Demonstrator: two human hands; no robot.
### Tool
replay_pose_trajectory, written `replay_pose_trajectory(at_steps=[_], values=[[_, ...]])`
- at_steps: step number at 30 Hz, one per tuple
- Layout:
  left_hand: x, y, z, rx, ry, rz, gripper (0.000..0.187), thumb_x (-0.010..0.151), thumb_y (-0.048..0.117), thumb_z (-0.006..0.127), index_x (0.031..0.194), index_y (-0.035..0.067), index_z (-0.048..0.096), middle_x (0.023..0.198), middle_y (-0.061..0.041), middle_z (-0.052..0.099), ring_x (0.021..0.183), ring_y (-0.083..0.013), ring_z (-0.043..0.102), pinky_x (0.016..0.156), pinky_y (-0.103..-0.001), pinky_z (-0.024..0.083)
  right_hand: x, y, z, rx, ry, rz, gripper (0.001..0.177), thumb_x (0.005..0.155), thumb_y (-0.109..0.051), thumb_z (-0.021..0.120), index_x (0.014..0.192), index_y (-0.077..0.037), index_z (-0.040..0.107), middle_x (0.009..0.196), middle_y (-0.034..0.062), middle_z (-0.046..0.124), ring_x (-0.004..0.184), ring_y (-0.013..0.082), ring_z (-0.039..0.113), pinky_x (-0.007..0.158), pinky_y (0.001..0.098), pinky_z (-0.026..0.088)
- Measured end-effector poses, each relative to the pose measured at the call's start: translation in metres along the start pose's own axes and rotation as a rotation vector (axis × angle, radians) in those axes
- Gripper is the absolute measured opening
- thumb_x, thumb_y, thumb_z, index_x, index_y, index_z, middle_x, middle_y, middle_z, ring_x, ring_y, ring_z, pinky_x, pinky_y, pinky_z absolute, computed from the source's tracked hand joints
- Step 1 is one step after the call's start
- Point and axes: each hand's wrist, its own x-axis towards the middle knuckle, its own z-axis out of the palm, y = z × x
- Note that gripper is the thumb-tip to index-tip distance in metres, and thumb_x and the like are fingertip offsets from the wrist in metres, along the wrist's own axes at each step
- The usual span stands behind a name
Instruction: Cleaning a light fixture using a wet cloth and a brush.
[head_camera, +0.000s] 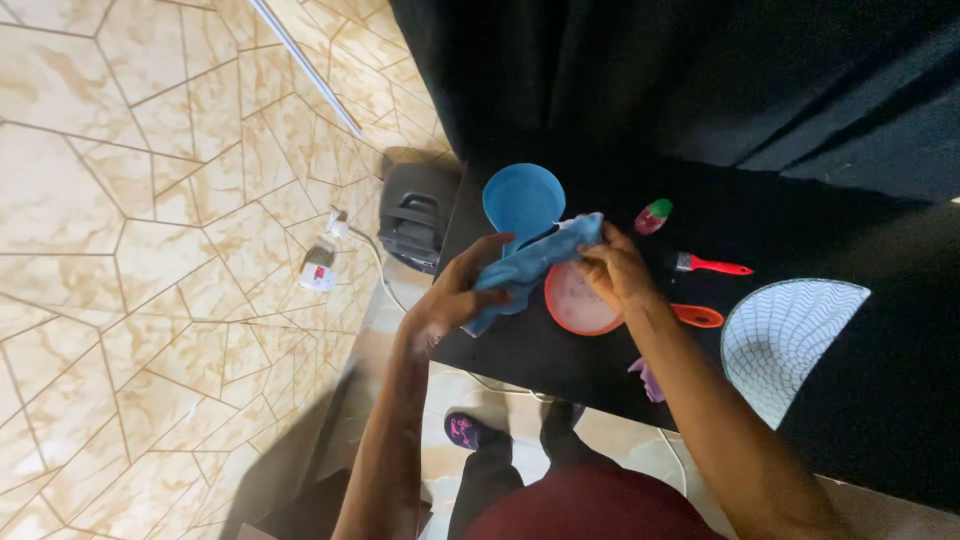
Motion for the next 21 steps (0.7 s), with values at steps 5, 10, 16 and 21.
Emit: replay_pose_trajectory(at_steps=[5, 10, 16, 21], values=[[-0.052, 0.009, -0.044, 0.057, 0.13, 0.003, 0.095, 0.076, -0.001, 0.076, 0.158, 0.016, 0.032, 0.125, -0.012, 0.068, 0.116, -0.0191, 0.064, 0.098, -0.034, 0.053, -0.005, -0.021, 0.127, -0.064, -0.155, -0.014, 0.041, 0.093, 0.005, 0.06, 0.129, -0.013, 0.058, 0.117, 0.0062, 0.069, 0.111, 0.0233, 0.068, 0.096, 0.0464, 0.058], [-0.109, 0.025, -0.097, 0.172, 0.295, -0.069, 0.09, 0.077, 0.007, 0.08, 0.157, 0.015, 0.038, 0.123, -0.014, 0.07, 0.114, -0.0207, 0.067, 0.096, -0.034, 0.054, 0.018, 0.013, 0.219, -0.26, -0.284, -0.023, 0.029, 0.094, 0.0, 0.063, 0.119, -0.014, 0.063, 0.108, 0.0043, 0.069, 0.103, 0.0216, 0.071, 0.087, 0.0475, 0.061], [-0.175, 0.02, -0.177, 0.147, 0.372, 0.039, 0.072, 0.081, 0.015, 0.08, 0.147, 0.006, 0.051, 0.128, -0.01, 0.069, 0.117, -0.0188, 0.066, 0.1, -0.033, 0.053, 0.036, 0.062, 0.342, -0.535, -0.256, -0.135, 0.009, 0.103, -0.016, 0.058, 0.11, -0.011, 0.062, 0.094, 0.001, 0.062, 0.085, 0.0142, 0.062, 0.074, 0.0357, 0.056], [-0.221, 0.037, -0.217, 0.066, 0.442, 0.096, 0.054, 0.086, 0.013, 0.081, 0.135, 0.0, 0.064, 0.117, -0.011, 0.072, 0.108, -0.0164, 0.065, 0.095, -0.032, 0.053, 0.043, 0.098, 0.426, -0.802, -0.346, -0.549, 0.016, 0.109, -0.024, 0.058, 0.103, -0.01, 0.057, 0.087, -0.002, 0.051, 0.08, 0.009, 0.048, 0.07, 0.0287, 0.044]])
